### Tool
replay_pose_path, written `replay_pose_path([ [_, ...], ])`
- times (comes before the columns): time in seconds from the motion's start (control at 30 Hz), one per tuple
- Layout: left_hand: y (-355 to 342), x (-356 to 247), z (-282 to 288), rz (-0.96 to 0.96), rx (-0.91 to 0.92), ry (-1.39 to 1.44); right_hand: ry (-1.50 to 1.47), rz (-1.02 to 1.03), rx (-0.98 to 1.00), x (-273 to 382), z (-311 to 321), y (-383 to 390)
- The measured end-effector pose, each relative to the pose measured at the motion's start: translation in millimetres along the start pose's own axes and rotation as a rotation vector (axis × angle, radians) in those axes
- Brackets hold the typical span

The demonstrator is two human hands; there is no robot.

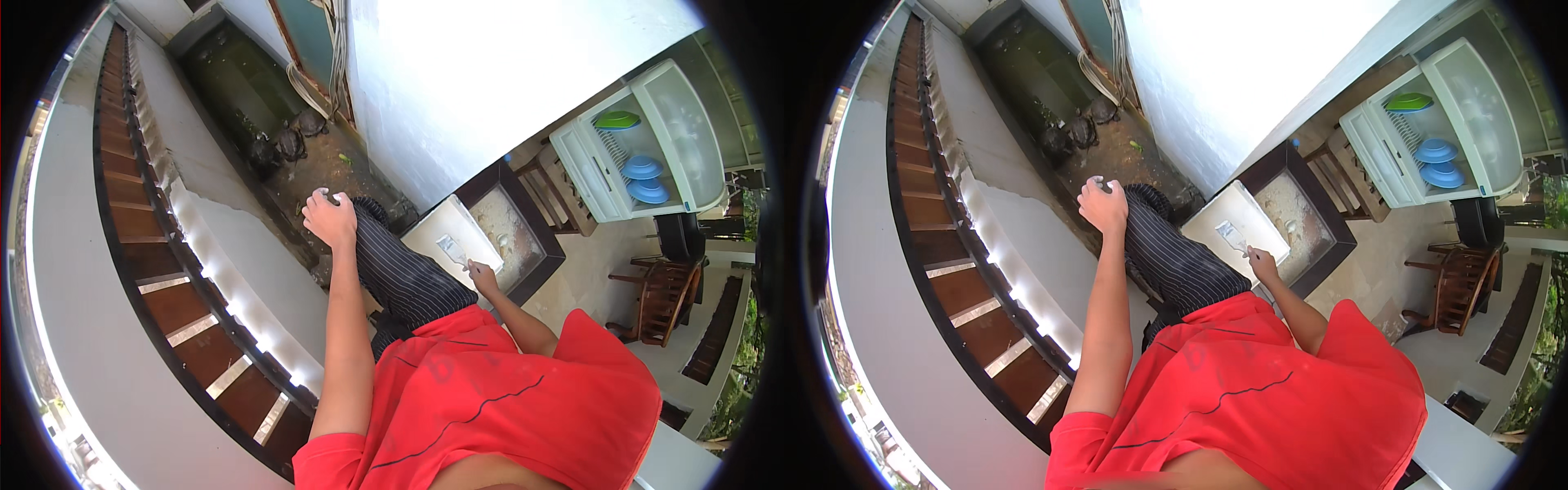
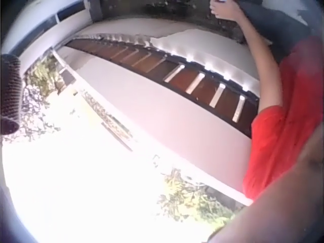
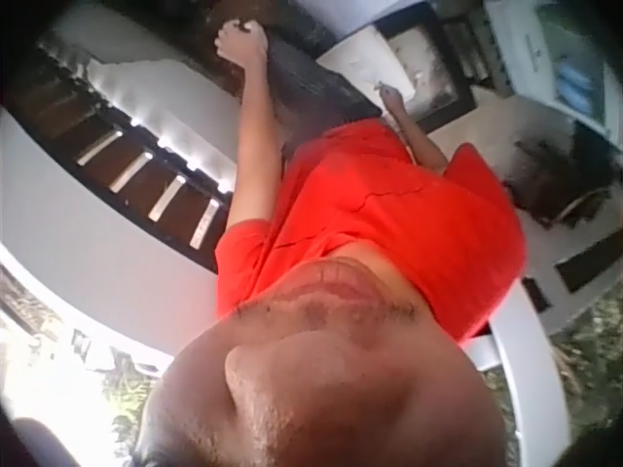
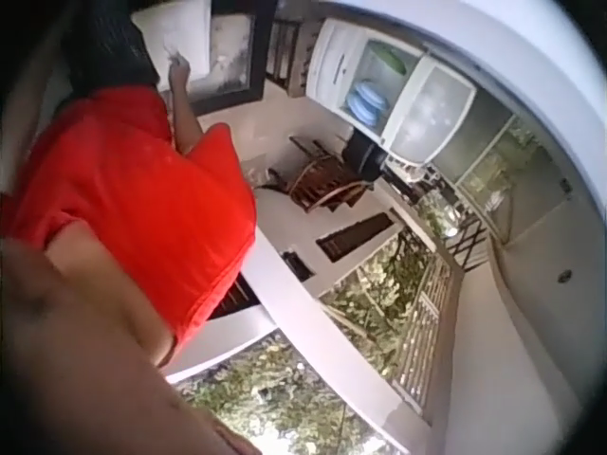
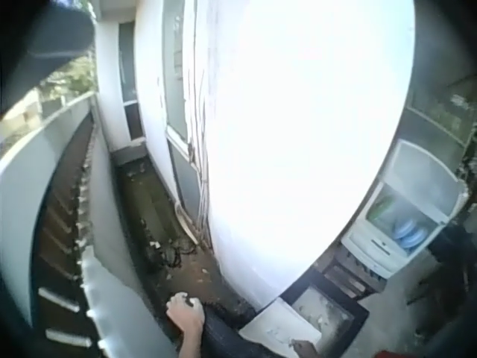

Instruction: Apply putty or plaster to a wall using a putty knife to smooth and repair the surface.

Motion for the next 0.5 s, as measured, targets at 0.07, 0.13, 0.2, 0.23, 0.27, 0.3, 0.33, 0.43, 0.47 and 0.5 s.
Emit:
replay_pose_path([
  [0.07, 0.5, 0.4, 0.2, 0.007, -0.009, 0.024, -0.034, 0.031, -0.021, 24.4, 13.8, -2.6],
  [0.13, -0.9, 1.9, 1.6, 0.021, -0.005, 0.047, -0.141, 0.121, -0.045, 57.5, 25.1, -4.2],
  [0.2, -2.2, 9.0, 6.1, 0.026, -0.046, 0.066, -0.229, 0.183, -0.016, 98.4, 34.5, -4.5],
  [0.23, -2.3, 14.8, 6.2, 0.026, -0.033, 0.05, -0.295, 0.154, 0.046, 117.4, 34.6, -2.3],
  [0.27, -4.0, 16.8, 7.7, 0.03, -0.025, 0.042, -0.356, 0.13, 0.108, 138.0, 36.8, -1.8],
  [0.3, -4.5, 18.5, 10.2, 0.041, -0.034, 0.036, -0.453, 0.092, 0.171, 159.7, 37.7, -1.2],
  [0.33, -5.4, 18.5, 11.5, 0.058, -0.055, 0.061, -0.55, 0.048, 0.232, 179.8, 39.9, -0.2],
  [0.43, -4.5, 23.8, 15.8, 0.051, -0.066, 0.032, -0.696, 0.065, 0.372, 249.9, 50.6, -5.2],
  [0.47, -4.8, 26.5, 19.3, 0.06, -0.076, 0.039, -0.737, 0.076, 0.413, 277.7, 55.6, -4.7],
  [0.5, -5.3, 27.1, 19.2, 0.089, -0.036, 0.045, -0.757, 0.093, 0.434, 304.9, 64.2, -5.0],
])
Point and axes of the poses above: each hand's wrist, its own y-axis away from the middle knuckle, its own z-axis out of the back of the hand, x = y × z, the point moved 6 cm from there along -y, towards the middle knuckle, and after that the axes turned 3 degrees about y, right-handed, at the moved point
